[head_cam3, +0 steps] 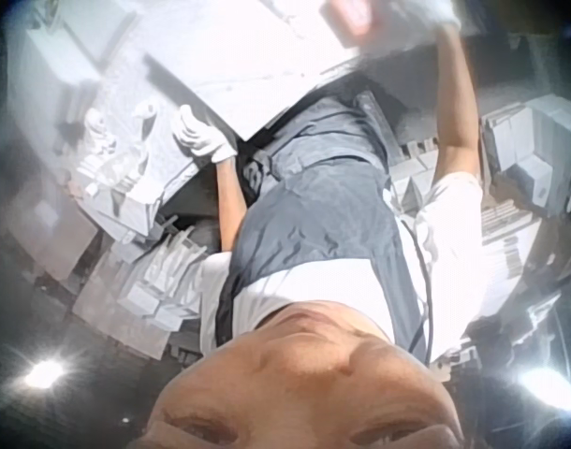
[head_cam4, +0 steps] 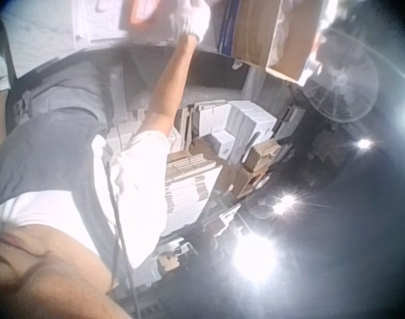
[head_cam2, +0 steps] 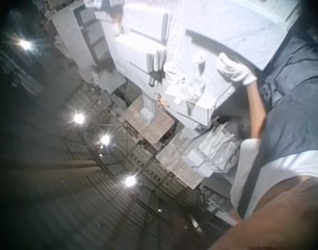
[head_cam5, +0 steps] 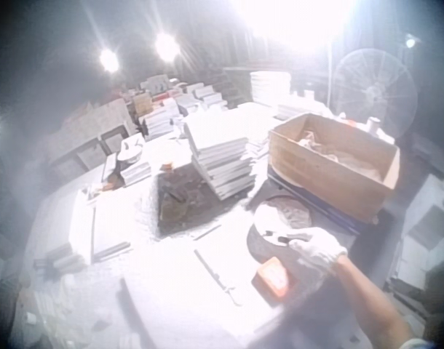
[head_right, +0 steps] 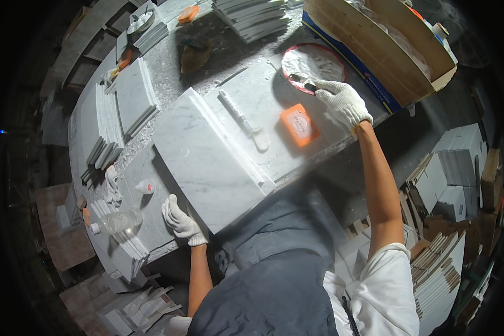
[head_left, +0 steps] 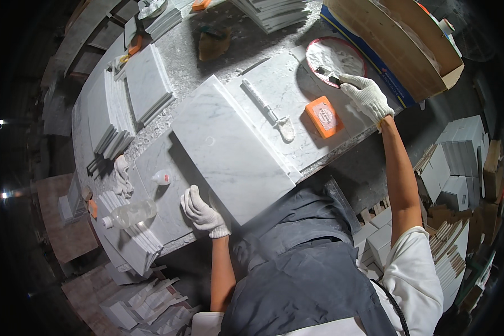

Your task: The person wipes a white tile with a cloth, then uses a marker to write on it. They place the tile on a stack, pick up another tile, and use a scraper to remove residue from its surface. The person repeats the scraping and wiping process on multiple tiles.

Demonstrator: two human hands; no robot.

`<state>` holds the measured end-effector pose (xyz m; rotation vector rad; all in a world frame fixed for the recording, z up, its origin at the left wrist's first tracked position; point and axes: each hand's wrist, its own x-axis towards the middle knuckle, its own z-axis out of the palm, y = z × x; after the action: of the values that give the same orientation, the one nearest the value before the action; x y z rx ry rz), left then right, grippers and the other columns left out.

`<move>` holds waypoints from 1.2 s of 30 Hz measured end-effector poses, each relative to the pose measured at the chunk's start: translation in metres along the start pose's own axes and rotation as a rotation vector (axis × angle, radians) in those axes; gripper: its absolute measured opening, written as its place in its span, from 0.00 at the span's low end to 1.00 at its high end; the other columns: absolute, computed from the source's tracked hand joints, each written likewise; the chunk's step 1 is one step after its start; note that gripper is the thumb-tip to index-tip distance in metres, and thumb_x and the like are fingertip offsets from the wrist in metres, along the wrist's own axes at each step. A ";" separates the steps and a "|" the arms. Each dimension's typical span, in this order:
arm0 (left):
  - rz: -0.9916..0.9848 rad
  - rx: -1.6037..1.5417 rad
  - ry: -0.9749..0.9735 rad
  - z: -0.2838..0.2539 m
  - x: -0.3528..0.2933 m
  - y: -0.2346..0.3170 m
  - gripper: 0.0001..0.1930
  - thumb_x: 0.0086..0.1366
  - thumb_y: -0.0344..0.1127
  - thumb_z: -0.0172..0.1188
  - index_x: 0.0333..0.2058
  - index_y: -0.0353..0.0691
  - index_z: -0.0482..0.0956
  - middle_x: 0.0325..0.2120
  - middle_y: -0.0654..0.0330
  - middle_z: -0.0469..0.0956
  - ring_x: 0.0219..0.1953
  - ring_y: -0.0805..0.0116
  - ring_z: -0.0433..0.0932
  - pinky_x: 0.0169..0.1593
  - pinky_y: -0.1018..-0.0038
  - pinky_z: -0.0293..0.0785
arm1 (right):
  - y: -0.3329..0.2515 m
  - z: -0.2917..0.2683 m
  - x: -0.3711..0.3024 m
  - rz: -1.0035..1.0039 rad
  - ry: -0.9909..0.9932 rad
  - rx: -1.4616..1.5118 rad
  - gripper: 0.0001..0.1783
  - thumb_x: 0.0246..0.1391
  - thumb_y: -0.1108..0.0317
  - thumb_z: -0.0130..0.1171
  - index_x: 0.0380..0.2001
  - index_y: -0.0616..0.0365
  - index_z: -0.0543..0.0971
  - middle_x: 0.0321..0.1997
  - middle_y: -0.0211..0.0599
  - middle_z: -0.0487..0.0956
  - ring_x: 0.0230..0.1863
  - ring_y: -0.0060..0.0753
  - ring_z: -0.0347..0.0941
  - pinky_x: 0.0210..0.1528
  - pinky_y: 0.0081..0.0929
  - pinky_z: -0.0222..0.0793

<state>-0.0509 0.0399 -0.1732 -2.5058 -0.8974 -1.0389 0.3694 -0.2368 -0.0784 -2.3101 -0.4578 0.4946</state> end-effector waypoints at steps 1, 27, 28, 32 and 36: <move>0.004 -0.008 0.007 0.000 0.000 0.000 0.13 0.71 0.29 0.55 0.52 0.36 0.77 0.48 0.59 0.81 0.53 0.60 0.80 0.63 0.55 0.74 | 0.002 0.000 0.000 -0.012 0.013 -0.002 0.22 0.61 0.56 0.60 0.57 0.49 0.81 0.56 0.39 0.83 0.56 0.39 0.79 0.59 0.28 0.70; -0.134 -0.095 -0.105 -0.013 -0.001 0.003 0.20 0.66 0.26 0.55 0.56 0.43 0.78 0.52 0.66 0.80 0.59 0.65 0.75 0.69 0.67 0.67 | -0.174 0.159 -0.087 -0.376 -0.360 0.151 0.20 0.67 0.65 0.52 0.58 0.56 0.78 0.57 0.38 0.82 0.56 0.36 0.80 0.57 0.27 0.74; -0.130 -0.101 -0.101 -0.013 0.000 0.003 0.19 0.66 0.27 0.55 0.56 0.42 0.78 0.50 0.65 0.81 0.57 0.64 0.77 0.68 0.66 0.68 | -0.177 0.161 -0.088 -0.400 -0.340 0.139 0.19 0.67 0.65 0.52 0.58 0.55 0.79 0.56 0.39 0.83 0.55 0.37 0.80 0.56 0.27 0.75; -0.105 -0.099 -0.100 -0.013 0.001 0.002 0.20 0.64 0.28 0.54 0.55 0.41 0.77 0.51 0.60 0.79 0.59 0.60 0.75 0.65 0.59 0.71 | -0.185 0.165 -0.094 -0.538 -0.194 0.164 0.17 0.63 0.66 0.58 0.54 0.54 0.81 0.44 0.44 0.84 0.42 0.39 0.81 0.46 0.30 0.75; -0.139 -0.155 -0.128 -0.017 -0.001 0.003 0.21 0.61 0.32 0.60 0.54 0.40 0.77 0.51 0.58 0.79 0.59 0.55 0.74 0.64 0.57 0.71 | -0.184 0.164 -0.097 -0.616 -0.118 0.002 0.18 0.62 0.66 0.61 0.54 0.53 0.82 0.39 0.45 0.84 0.39 0.39 0.82 0.43 0.32 0.75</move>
<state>-0.0585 0.0289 -0.1618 -2.6970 -1.0800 -1.0352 0.1750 -0.0622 -0.0361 -1.9996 -1.1711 0.3195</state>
